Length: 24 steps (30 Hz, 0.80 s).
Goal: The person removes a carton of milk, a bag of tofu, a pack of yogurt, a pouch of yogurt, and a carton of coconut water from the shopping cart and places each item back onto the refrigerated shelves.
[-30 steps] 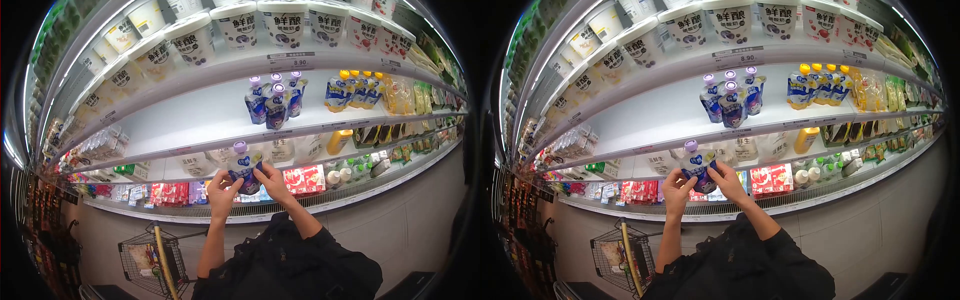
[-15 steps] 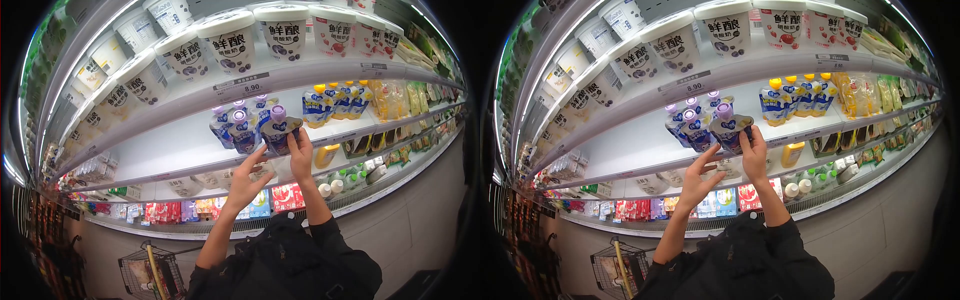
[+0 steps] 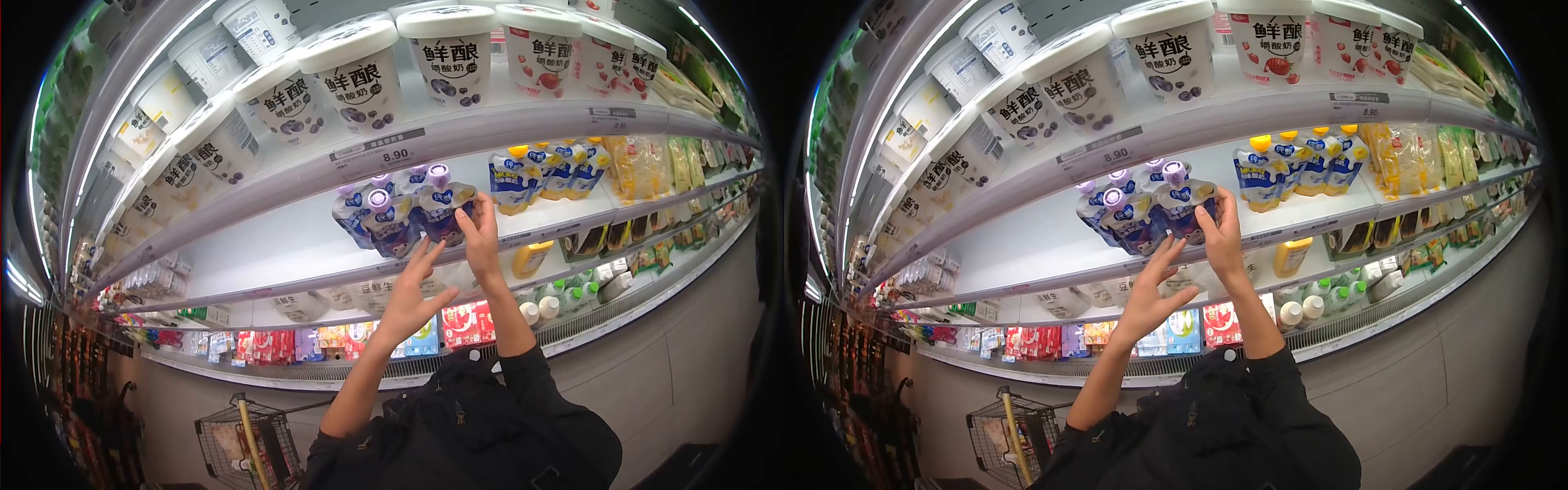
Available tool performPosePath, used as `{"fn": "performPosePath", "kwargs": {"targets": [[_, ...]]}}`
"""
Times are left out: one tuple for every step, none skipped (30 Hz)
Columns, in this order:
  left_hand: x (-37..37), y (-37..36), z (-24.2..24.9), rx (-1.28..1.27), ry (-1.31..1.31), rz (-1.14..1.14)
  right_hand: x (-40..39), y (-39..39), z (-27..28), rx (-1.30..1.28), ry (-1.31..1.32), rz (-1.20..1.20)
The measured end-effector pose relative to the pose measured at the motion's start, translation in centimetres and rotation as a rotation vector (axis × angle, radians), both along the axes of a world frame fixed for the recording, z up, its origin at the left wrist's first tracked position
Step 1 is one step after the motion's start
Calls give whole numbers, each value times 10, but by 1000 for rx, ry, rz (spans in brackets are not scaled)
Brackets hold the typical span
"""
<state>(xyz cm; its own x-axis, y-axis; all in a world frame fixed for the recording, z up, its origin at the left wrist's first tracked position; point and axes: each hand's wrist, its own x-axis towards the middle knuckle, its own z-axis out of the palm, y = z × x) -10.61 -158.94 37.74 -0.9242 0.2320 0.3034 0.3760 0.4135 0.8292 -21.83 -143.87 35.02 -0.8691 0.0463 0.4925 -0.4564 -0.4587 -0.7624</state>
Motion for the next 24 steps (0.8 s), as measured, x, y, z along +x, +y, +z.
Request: {"fn": "performPosePath", "kwargs": {"targets": [[2,-2,0,3,-1,4,3,1,-1,22,15,-36],[4,-4,0,10,-23,-5,6,2,-1,45,30,-72],[7,-6,0,19,-46,-16,11,2,0,50,28,-69],[11,-8,-1,24,-50,-15,16,2,2,97,46,-169],[15,-10,0,53,-98,-35,21,2,3,145,67,-270],[17,-13,1,82,-144,-57,25,1,3,152,69,-270],[21,-15,2,89,-142,-57,31,0,2,171,76,-322],[26,-18,2,86,-136,-61,37,-2,1,192,82,-373],[31,-21,2,85,-129,-64,43,-4,1,204,87,-373],[36,-24,3,98,-126,-64,49,-8,1,199,100,-449],[42,-29,4,74,-132,-66,56,-13,1,194,116,-522],[49,-35,4,52,-136,-65,65,-18,-3,207,125,-514],[54,-43,3,71,-129,-55,75,-24,-8,169,119,-525],[61,-53,-1,73,-136,-66,87,-31,-12,133,113,-530],[70,-62,-6,80,-143,-68,100,-43,-13,134,139,-510],[78,-71,-11,107,-128,-32,111,-55,-20,152,159,-471],[88,-82,-16,119,-120,-24,121,-70,-34,135,129,-318],[100,-97,-22,130,-111,-1,133,-86,-44,120,96,-151],[111,-113,-31,143,-77,42,148,-104,-49,165,40,-67],[128,-128,-28,197,-86,78,161,-126,-54,211,-10,27],[143,-149,-35,180,-98,150,174,-149,-56,306,52,135],[161,-170,-42,168,-116,224,189,-170,-57,399,120,243],[185,-188,-39,177,-109,331,206,-192,-54,477,130,369],[203,-210,-60,153,-37,449,223,-216,-52,518,202,467]]}}
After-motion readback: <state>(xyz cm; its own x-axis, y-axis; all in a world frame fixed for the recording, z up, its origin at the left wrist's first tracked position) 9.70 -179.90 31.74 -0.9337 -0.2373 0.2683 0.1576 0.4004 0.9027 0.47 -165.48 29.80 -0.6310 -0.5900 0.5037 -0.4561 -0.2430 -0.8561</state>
